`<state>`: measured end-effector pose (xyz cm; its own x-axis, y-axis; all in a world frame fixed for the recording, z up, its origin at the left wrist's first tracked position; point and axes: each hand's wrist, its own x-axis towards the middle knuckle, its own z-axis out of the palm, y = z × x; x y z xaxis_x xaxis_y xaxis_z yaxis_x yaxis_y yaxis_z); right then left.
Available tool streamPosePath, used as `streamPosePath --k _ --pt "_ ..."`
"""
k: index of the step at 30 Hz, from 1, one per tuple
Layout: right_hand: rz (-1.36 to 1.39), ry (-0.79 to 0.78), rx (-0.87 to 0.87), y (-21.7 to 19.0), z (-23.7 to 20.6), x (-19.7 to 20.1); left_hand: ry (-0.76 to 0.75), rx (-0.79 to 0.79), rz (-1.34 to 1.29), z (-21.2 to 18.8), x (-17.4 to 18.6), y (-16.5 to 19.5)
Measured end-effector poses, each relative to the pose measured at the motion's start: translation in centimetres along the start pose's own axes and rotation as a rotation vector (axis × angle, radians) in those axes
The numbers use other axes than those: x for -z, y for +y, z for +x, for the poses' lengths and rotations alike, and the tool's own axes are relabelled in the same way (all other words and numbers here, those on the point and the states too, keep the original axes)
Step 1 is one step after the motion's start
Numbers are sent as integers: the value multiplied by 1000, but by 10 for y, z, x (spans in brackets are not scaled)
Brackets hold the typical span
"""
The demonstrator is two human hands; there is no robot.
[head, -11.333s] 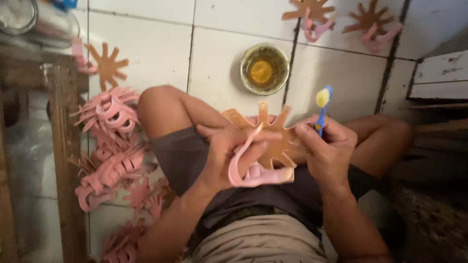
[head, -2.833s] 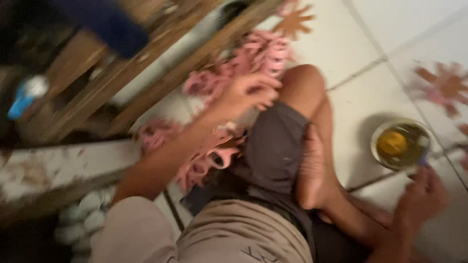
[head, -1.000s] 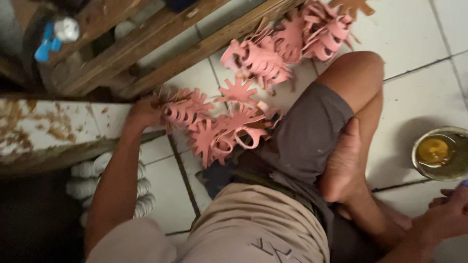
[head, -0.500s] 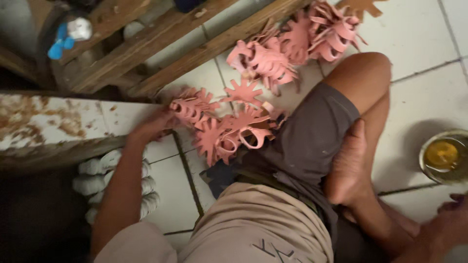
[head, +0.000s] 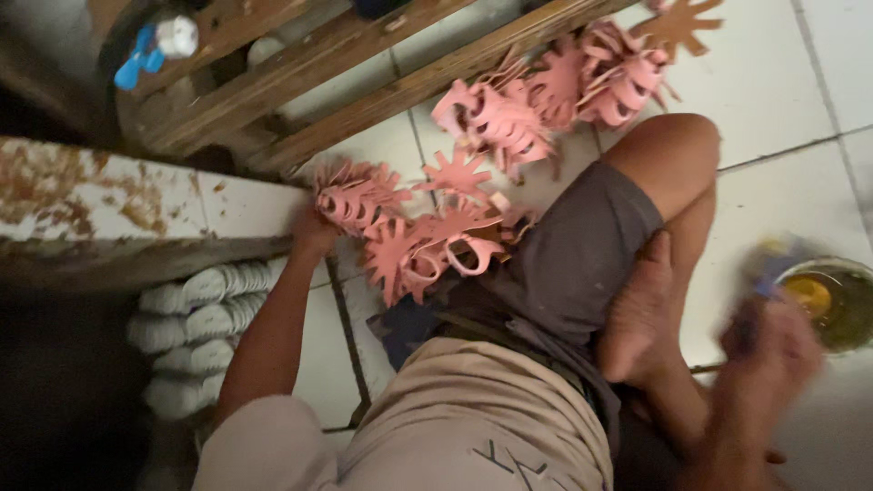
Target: The person sits on the floor and uses a toothbrush to spread glue from a bowl onto flower-shaped foam and pink sandal components, coating each piece and setting it aside with finished pieces on the floor.
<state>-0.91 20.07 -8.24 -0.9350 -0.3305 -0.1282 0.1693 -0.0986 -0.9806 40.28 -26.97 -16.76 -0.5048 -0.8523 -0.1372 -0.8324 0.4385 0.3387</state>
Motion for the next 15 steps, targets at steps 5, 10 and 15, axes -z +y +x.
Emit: streamPosePath --k 5,10,15 --pt "355 -341 -262 -16 1 -90 -23 336 -354 -14 -4 0" --pt "648 -509 -405 -28 16 -115 -58 475 -787 -22 -13 8" --pt "539 -280 -378 -28 30 -71 -10 267 -1063 -35 19 -6"
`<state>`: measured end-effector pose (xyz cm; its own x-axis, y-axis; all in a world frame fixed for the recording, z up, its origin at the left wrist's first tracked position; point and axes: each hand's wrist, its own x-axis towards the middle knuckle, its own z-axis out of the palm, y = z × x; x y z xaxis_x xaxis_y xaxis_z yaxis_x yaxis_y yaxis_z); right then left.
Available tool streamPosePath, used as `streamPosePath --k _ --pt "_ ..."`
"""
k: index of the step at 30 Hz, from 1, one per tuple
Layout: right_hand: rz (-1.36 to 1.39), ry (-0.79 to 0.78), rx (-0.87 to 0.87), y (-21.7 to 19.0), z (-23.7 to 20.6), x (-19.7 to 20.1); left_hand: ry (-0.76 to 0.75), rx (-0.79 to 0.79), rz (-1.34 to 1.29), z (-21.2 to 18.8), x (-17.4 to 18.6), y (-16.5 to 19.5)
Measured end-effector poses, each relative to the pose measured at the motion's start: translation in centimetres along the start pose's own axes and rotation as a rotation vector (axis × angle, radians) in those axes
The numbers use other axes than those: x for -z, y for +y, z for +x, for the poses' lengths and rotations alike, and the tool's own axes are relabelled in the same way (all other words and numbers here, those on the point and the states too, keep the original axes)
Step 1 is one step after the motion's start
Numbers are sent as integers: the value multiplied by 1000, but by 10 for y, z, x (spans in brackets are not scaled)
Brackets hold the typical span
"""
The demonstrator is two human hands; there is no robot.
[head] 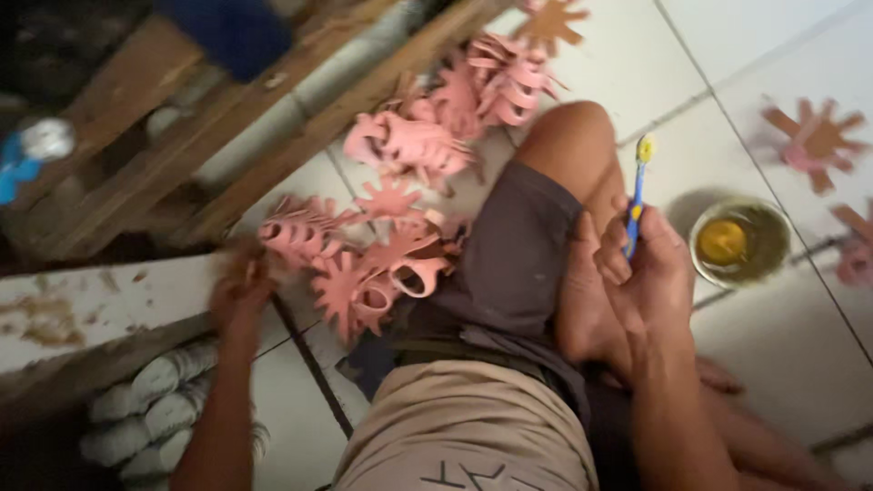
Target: The person sits on the floor and uses a toothbrush to spread glue from a bowl onto flower-shaped foam and pink sandal components, coating each piece and setting it aside with finished pieces on the floor.
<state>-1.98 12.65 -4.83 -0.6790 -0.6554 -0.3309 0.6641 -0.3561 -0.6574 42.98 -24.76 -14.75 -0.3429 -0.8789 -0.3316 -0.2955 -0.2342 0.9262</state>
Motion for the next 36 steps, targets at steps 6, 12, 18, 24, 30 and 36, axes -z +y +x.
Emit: streamPosePath --k 6,12,18,24,30,36 --pt "-89 137 87 -10 -9 33 274 -477 1132 -44 2 100" --pt "-210 184 138 -2 -9 35 429 -585 558 -51 -23 219" --pt "-179 207 184 1 -14 46 170 -1213 917 -12 -117 169" --pt "-233 277 233 -1 -27 50 -429 -831 763 -26 -188 100" --pt "-207 264 228 0 -22 56 5 -607 1126 35 -106 97" --pt "-227 262 266 2 -22 65 -260 -119 723 73 -31 66"
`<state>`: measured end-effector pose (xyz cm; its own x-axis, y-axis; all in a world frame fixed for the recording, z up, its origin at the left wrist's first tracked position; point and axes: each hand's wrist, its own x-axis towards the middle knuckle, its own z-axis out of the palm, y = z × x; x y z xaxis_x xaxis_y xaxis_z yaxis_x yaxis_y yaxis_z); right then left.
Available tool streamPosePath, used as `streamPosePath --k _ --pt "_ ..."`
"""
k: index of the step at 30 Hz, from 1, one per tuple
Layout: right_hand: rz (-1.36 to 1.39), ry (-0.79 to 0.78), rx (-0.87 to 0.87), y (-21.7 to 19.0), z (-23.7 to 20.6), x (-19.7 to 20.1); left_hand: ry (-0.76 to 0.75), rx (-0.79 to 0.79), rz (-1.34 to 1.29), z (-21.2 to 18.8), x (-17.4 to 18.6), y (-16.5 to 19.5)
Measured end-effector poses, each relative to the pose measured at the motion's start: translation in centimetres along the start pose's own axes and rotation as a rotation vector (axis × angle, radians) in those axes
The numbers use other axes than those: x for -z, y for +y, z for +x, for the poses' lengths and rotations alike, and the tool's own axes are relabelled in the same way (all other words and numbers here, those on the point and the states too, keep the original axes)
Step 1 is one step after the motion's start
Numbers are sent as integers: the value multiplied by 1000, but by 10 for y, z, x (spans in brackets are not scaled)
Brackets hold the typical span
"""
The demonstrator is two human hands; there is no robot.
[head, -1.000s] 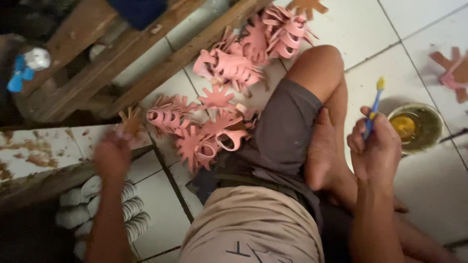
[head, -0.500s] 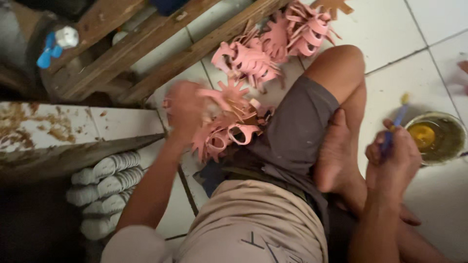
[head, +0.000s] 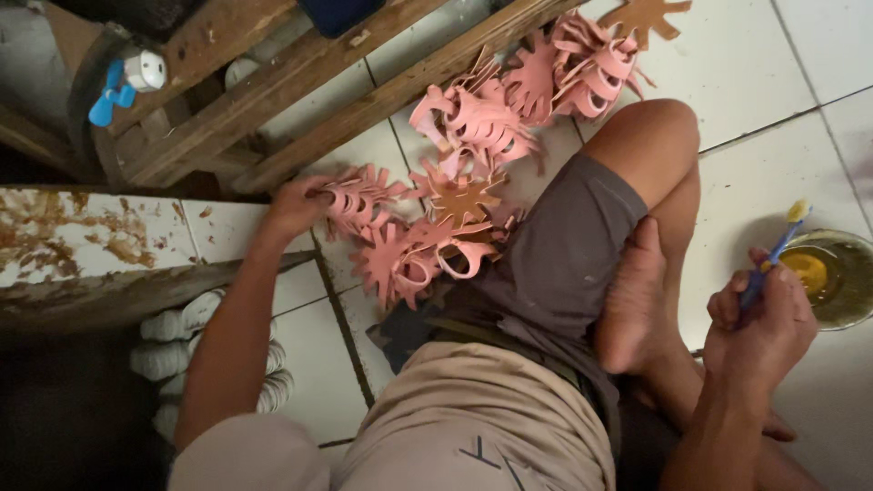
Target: The person sits on the floor and uses a toothbrush to spread glue from a bowl onto flower-shaped foam and pink sandal components, coating each piece and setting it aside with finished pieces on the floor.
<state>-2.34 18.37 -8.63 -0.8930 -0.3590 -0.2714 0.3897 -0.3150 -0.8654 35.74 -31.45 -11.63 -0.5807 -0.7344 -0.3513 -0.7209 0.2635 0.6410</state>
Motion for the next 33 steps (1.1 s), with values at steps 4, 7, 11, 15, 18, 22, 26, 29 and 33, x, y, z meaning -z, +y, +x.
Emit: streamPosePath --k 4,7,11,15,18,22,26,29,33 --pt "3 36 -37 3 -2 6 52 35 -114 2 -12 -11" --pt "-24 20 -23 4 -3 12 33 -27 17 -6 10 -6" --pt "-4 9 -35 3 -1 14 193 -283 343 -36 43 54" --pt "-5 1 16 7 -7 5 404 -582 289 -51 13 144" --pt "-20 49 40 7 -13 -3 383 -1026 233 -55 -43 224" --pt "64 167 96 0 -25 -10 263 -1300 134 -61 -120 319" --pt "-10 249 55 -6 -49 -16 45 -1398 -76 -69 -186 381" --pt "-206 264 66 -6 -66 -15 -27 -1519 -56 -76 -225 404" --pt "-13 426 43 -9 -70 -3 -152 -1592 -100 -88 -258 417"
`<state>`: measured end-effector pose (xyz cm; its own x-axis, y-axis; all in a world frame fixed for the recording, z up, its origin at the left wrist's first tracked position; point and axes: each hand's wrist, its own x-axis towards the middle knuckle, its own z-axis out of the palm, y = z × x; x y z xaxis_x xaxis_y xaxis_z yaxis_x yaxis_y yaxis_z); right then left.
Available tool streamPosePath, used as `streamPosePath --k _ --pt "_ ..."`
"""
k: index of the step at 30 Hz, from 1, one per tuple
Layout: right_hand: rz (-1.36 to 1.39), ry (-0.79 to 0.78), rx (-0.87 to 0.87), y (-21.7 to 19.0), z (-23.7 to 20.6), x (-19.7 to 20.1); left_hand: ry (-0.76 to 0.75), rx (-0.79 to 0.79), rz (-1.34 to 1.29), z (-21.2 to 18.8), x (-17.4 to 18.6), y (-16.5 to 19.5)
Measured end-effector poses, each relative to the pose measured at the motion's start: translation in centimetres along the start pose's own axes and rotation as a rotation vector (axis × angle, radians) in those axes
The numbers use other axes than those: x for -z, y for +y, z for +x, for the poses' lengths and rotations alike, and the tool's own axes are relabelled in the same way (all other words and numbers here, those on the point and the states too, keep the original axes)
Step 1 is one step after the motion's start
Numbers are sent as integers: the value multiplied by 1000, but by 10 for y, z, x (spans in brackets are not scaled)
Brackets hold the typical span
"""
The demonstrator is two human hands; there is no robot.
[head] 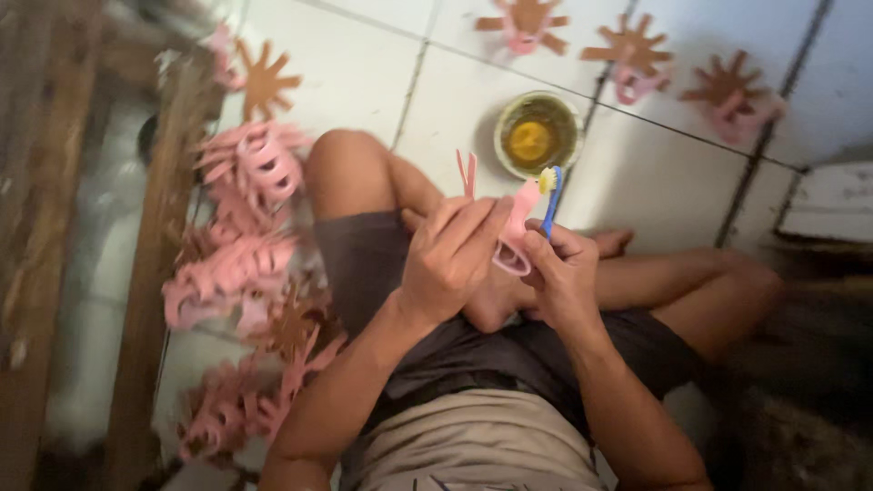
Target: The person sits on the floor and uses a toothbrush to spread glue from a bowl onto flower-shaped foam and pink sandal components, coating each piece and setting it aside with finished pieces on the floor.
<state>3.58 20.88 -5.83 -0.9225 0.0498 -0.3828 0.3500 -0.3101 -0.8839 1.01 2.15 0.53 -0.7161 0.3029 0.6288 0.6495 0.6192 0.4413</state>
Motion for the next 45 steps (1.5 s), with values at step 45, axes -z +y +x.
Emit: streamPosePath --k 45 --pt "-785 -114 599 -75 -7 10 -194 958 -1379 2 -2 -22"
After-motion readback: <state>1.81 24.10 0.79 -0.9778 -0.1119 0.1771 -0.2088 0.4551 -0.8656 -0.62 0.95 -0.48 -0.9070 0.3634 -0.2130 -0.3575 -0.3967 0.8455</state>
